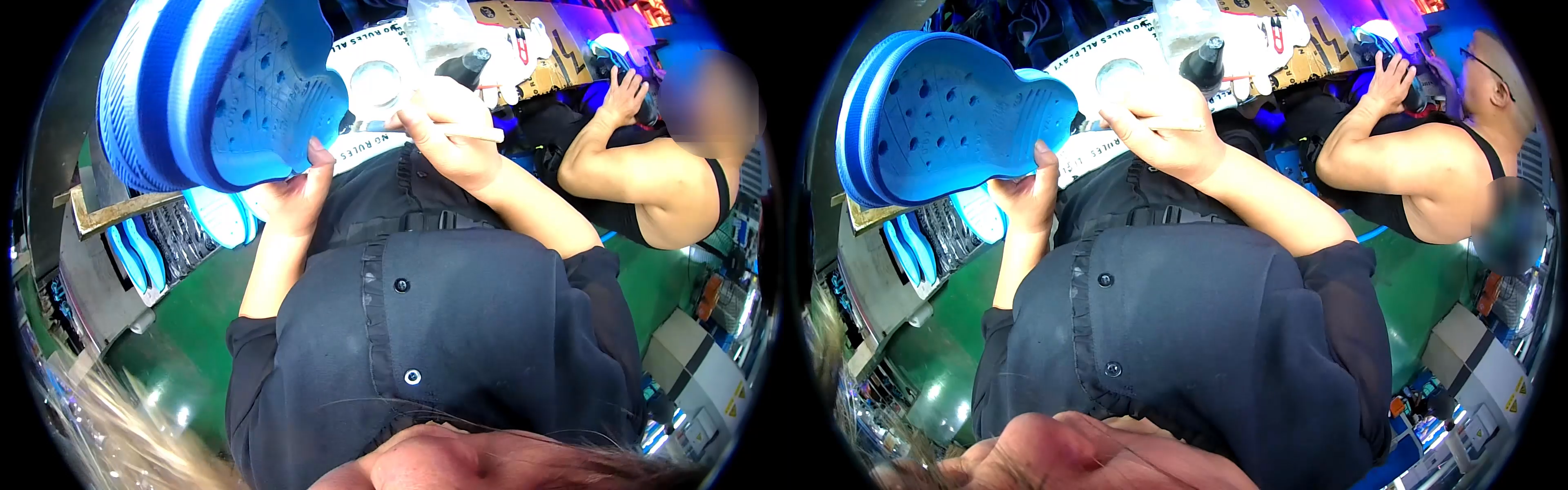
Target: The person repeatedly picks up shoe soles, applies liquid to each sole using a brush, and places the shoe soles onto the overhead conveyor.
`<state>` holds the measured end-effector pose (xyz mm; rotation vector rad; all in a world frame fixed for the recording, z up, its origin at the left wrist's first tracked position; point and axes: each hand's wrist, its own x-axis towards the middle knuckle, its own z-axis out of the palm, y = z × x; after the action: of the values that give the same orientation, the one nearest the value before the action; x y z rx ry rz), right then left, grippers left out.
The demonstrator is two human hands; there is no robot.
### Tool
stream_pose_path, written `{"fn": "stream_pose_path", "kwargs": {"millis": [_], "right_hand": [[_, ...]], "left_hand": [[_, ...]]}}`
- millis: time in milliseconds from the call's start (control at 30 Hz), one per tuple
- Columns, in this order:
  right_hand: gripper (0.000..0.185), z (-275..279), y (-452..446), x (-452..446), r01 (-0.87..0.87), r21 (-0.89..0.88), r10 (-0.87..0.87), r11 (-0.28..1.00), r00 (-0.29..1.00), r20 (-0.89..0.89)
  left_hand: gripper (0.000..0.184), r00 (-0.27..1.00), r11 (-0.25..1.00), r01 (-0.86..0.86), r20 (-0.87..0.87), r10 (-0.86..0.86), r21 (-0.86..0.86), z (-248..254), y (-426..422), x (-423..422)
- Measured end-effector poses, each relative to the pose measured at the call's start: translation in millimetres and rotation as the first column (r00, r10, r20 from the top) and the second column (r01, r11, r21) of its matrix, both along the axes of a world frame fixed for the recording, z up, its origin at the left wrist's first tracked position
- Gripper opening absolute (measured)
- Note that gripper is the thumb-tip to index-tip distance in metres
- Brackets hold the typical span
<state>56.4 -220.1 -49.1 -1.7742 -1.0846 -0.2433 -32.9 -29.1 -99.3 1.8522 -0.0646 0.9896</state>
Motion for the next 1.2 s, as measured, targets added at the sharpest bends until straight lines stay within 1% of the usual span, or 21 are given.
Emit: {"fn": "stream_pose_path", "kwargs": {"millis": [133, 200, 267, 400, 433, 467, 533, 600, 667, 700, 733, 800, 833, 867, 900, 933, 1000, 1067, 1100, 1133, 1200], "right_hand": [[0.017, 1.3, 5.6, -0.2, -0.049, 0.006, 0.049, 0.999, 0.999, -0.005], [0.016, -2.9, 0.7, 3.6, -0.035, 0.023, 0.034, 0.999, 0.998, 0.051], [0.013, -7.1, -6.8, 6.9, 0.054, 0.043, -0.056, 0.998, 0.997, 0.053], [0.014, -15.0, -17.2, 10.7, 0.117, 0.194, -0.117, 0.974, 0.993, -0.009], [0.021, -9.9, -23.7, 4.5, 0.136, 0.122, -0.112, 0.983, 0.976, -0.187], [0.021, -13.0, -26.7, 5.5, 0.160, 0.134, -0.144, 0.978, 0.982, -0.120], [0.022, -22.7, -32.1, 9.0, 0.204, 0.136, -0.183, 0.969, 0.971, -0.154], [0.024, -17.2, -38.5, 11.6, 0.255, 0.092, -0.254, 0.962, 0.967, -0.020], [0.025, -16.4, -43.0, 10.2, 0.263, 0.095, -0.235, 0.960, 0.943, -0.234], [0.024, -15.7, -46.5, 10.7, 0.247, 0.144, -0.203, 0.958, 0.943, -0.265], [0.024, -15.0, -50.7, 10.7, 0.227, 0.193, -0.163, 0.954, 0.940, -0.299], [0.023, -13.5, -58.9, 11.1, 0.236, 0.232, -0.141, 0.944, 0.921, -0.362], [0.023, -18.4, -62.9, 14.8, 0.239, 0.220, -0.213, 0.946, 0.968, -0.136], [0.023, -9.9, -66.3, 10.3, 0.284, 0.163, -0.189, 0.945, 0.879, -0.437], [0.024, -14.9, -67.3, 10.9, 0.301, 0.163, -0.203, 0.939, 0.873, -0.443], [0.024, -20.2, -67.8, 12.4, 0.317, 0.163, -0.216, 0.934, 0.866, -0.451], [0.026, -18.3, -72.0, 11.5, 0.322, 0.176, -0.211, 0.930, 0.861, -0.462], [0.026, -21.8, -75.6, 14.1, 0.346, 0.202, -0.210, 0.916, 0.844, -0.493], [0.028, -26.6, -78.3, 16.1, 0.342, 0.194, -0.205, 0.919, 0.837, -0.507], [0.028, -28.0, -81.4, 17.2, 0.345, 0.196, -0.206, 0.918, 0.838, -0.506], [0.030, -31.1, -84.9, 16.6, 0.361, 0.187, -0.187, 0.914, 0.782, -0.595]], "left_hand": [[0.041, 0.999, 1.000, 0.017, -0.043, -0.016, 0.013, 1.0, 0.6, -1.1], [0.041, 0.997, 1.000, 0.015, -0.077, -0.015, -0.002, 1.8, 2.1, -1.4], [0.040, 0.997, 0.999, 0.032, -0.067, -0.031, 0.008, 0.4, 5.4, -0.7], [0.046, 0.999, 1.000, -0.009, -0.031, 0.010, 0.011, 14.8, 7.8, 5.4], [0.050, 0.993, 0.994, -0.029, -0.117, 0.017, -0.104, 26.3, 9.0, 5.7], [0.054, 0.980, 0.975, -0.050, -0.197, 0.007, -0.215, 39.4, 9.5, 7.4], [0.057, 0.958, 0.966, -0.051, -0.285, -0.024, -0.255, 76.8, 8.3, 7.6], [0.060, 0.886, 0.840, 0.216, -0.261, -0.383, -0.498, 105.2, 13.5, 8.5], [0.066, 0.733, 0.656, 0.324, -0.257, -0.629, -0.682, 126.2, 14.9, 12.4], [0.069, 0.643, 0.592, 0.365, -0.265, -0.719, -0.718, 132.7, 8.8, 20.9], [0.073, 0.543, 0.528, 0.395, -0.273, -0.794, -0.752, 141.0, 1.5, 29.5], [0.071, 0.473, 0.483, 0.497, -0.242, -0.847, -0.720, 162.5, -31.8, 60.7], [0.070, 0.442, 0.474, 0.549, -0.241, -0.864, -0.689, 173.3, -48.6, 79.6], [0.069, 0.412, 0.437, 0.589, -0.213, -0.886, -0.679, 181.8, -60.0, 112.3], [0.068, 0.380, 0.399, 0.628, -0.184, -0.907, -0.669, 190.4, -71.3, 144.8], [0.065, 0.334, 0.303, 0.643, -0.098, -0.937, -0.704, 199.4, -83.1, 185.1], [0.062, 0.426, 0.183, 0.484, 0.047, -0.904, -0.856, 222.2, -104.7, 251.7], [0.044, 0.551, 0.193, 0.487, 0.128, -0.825, -0.852, 238.0, -124.1, 285.0], [0.054, 0.612, 0.278, 0.520, 0.125, -0.781, -0.808, 242.7, -132.9, 279.3], [0.054, 0.609, 0.278, 0.522, 0.125, -0.783, -0.806, 239.6, -136.6, 270.6], [0.052, 0.597, 0.428, 0.615, 0.036, -0.801, -0.662, 224.8, -134.7, 240.9]]}}
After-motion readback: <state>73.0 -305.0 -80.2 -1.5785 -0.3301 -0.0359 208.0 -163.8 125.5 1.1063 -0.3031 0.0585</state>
